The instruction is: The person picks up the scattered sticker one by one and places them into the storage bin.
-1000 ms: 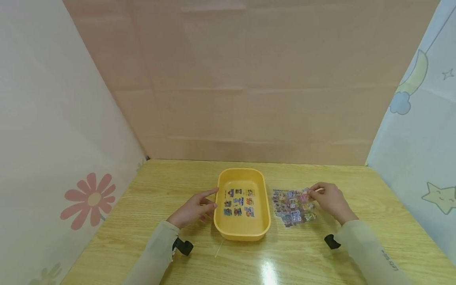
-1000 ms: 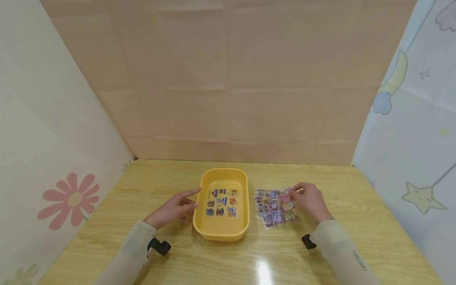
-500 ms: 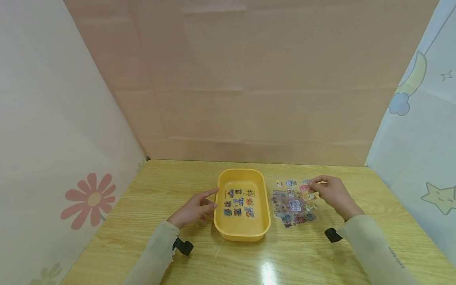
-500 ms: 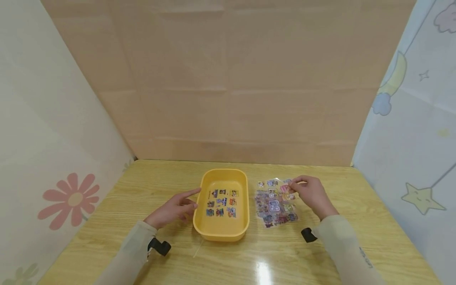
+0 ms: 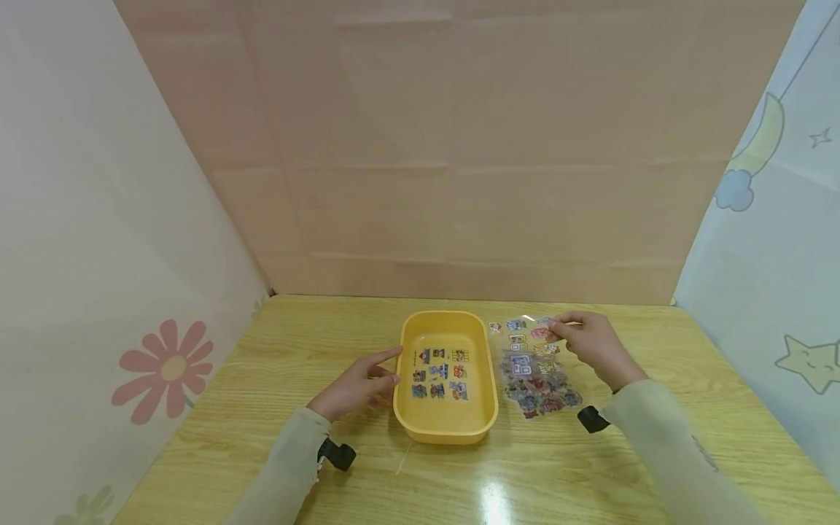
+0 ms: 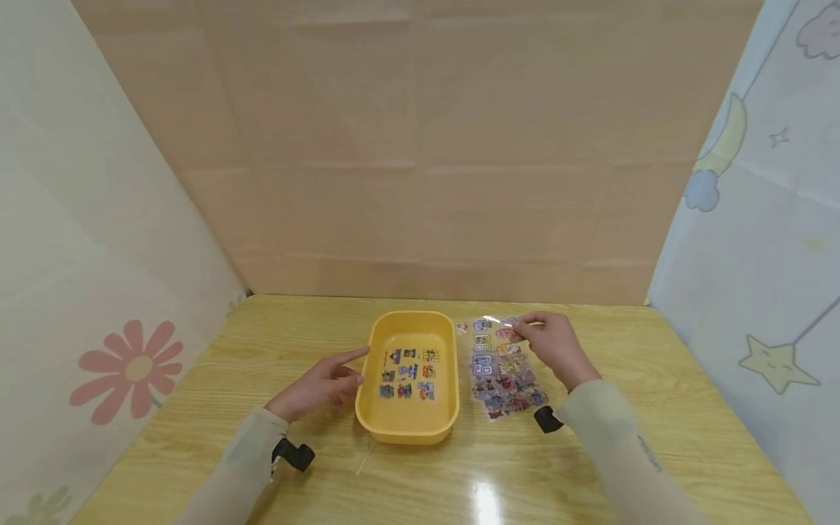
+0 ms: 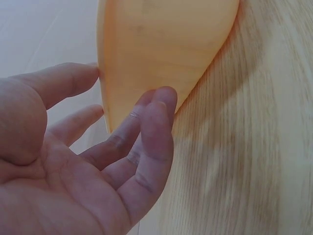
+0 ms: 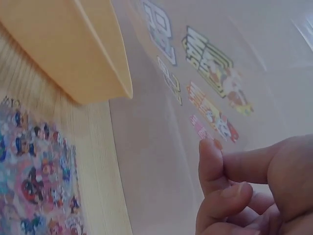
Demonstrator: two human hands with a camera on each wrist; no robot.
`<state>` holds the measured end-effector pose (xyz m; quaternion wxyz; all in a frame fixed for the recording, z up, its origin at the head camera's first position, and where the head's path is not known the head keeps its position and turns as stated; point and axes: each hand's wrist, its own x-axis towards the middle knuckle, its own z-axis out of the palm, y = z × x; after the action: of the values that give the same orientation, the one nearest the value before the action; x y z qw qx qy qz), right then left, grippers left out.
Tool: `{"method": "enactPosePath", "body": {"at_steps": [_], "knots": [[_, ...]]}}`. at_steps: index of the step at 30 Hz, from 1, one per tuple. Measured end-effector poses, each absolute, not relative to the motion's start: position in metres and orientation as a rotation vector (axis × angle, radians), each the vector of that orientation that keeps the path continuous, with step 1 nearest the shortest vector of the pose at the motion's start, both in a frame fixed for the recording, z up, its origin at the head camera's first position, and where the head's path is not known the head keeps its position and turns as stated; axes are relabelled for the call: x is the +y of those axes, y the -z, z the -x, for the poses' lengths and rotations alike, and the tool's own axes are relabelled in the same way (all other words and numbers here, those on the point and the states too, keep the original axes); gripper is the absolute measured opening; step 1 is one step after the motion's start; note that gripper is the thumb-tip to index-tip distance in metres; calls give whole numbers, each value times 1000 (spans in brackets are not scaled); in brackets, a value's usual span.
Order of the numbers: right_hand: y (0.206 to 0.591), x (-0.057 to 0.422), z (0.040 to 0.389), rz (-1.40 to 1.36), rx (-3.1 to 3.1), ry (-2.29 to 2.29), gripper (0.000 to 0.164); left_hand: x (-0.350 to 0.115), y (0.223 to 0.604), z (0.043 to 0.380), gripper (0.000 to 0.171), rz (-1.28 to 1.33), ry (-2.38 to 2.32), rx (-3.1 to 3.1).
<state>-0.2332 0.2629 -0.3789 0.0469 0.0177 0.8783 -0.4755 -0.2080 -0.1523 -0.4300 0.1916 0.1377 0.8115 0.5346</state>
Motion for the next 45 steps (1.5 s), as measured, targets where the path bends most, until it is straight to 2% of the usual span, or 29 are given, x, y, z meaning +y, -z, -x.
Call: {"method": "enactPosePath", "body": {"at_steps": [14,34,45], "knots": [[372,220,243,2,2621,1482,33,-153,432,212,61,-417,-1498,2268],[382,162,252,8,2576,1467,28,-153,431,208,62,-399,-1516,2244],[390,143,253,127,2554,1441,25,-154,432,209,62,-417,-1514,2239]]}}
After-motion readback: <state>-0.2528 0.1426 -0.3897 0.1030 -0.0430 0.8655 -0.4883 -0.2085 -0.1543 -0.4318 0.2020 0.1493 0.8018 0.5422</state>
